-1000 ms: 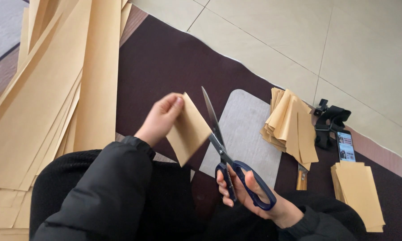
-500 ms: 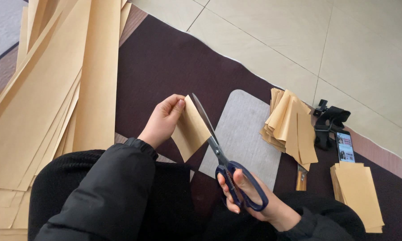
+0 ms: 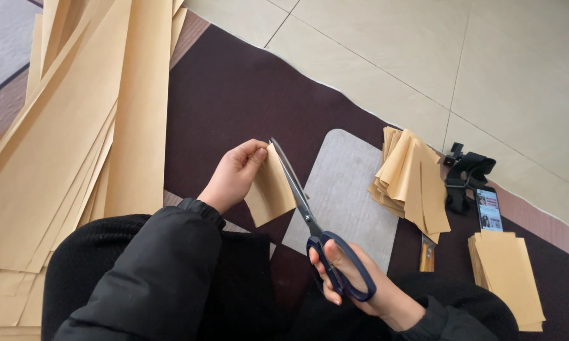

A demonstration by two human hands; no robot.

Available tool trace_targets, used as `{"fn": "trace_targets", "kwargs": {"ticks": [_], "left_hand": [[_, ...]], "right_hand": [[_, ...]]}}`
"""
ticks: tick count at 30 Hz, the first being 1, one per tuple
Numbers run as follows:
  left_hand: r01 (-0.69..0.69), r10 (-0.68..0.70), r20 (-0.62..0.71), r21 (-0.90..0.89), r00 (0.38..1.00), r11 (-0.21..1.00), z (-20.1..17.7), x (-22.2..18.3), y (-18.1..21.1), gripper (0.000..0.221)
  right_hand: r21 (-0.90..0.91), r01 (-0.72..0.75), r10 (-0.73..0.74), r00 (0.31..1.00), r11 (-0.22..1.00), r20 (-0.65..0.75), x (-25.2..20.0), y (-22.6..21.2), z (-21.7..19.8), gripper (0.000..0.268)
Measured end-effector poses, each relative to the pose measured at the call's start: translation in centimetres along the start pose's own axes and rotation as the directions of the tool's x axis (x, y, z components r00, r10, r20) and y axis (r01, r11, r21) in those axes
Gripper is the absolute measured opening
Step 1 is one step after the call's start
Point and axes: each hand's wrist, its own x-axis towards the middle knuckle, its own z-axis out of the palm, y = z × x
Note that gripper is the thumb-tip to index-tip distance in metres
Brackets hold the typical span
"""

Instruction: Cutting and folding brown paper strips into small packaging envelopes

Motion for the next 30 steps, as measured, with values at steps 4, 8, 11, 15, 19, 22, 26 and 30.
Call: {"fn": "trace_targets", "kwargs": {"ticks": [4, 8, 11, 15, 19, 22, 26, 30], "left_hand": [[-0.005, 0.005, -0.044, 0.006, 0.999, 1.0, 0.1, 0.2, -0.4, 0.025], [0.051, -0.045, -0.153, 0.031, 0.987, 0.998, -0.4, 0.1, -0.1, 0.027], [0.053, -0.075, -0.254, -0.092, 0.964, 0.994, -0.5, 0.1, -0.8, 0.027], [0.15, -0.213, -0.33, -0.205, 0.919, 0.967, 0.1, 0.0, -1.0, 0.031], [0.276, -0.377, -0.335, -0.312, 0.863, 0.909, 1.2, -0.8, -1.1, 0.036], [0.351, -0.494, -0.318, -0.413, 0.809, 0.84, 2.9, -1.9, -2.9, 0.041], [0.492, -0.587, -0.102, -0.444, 0.803, 0.749, 2.8, -3.2, 1.9, 0.047], [0.559, -0.609, 0.02, -0.42, 0.793, 0.715, 3.6, -3.7, 4.4, 0.043]], "right_hand": [[0.016, 0.014, -0.014, 1.0, 1.0, -0.013, 0.4, 0.2, -0.4, 0.066], [-0.143, 0.164, -0.188, 0.967, 0.976, -0.171, 2.7, -0.1, -1.9, 0.052], [-0.633, -0.001, -0.325, 0.858, 0.774, -0.398, 5.6, -0.1, -4.3, 0.041], [-0.909, -0.163, -0.329, 0.895, 0.385, -0.3, 7.0, 1.4, -6.2, 0.041], [-0.895, 0.143, -0.468, 0.88, 0.422, -0.08, 7.9, 2.3, -5.5, 0.037], [-0.535, 0.318, -0.46, 0.874, 0.783, -0.154, 7.8, 3.1, -3.8, 0.068], [-0.486, 0.24, -0.361, 0.917, 0.841, -0.172, 5.5, 1.2, -0.9, 0.067], [-0.595, 0.22, -0.495, 0.796, 0.773, -0.348, 5.6, -0.5, -4.5, 0.022]]}}
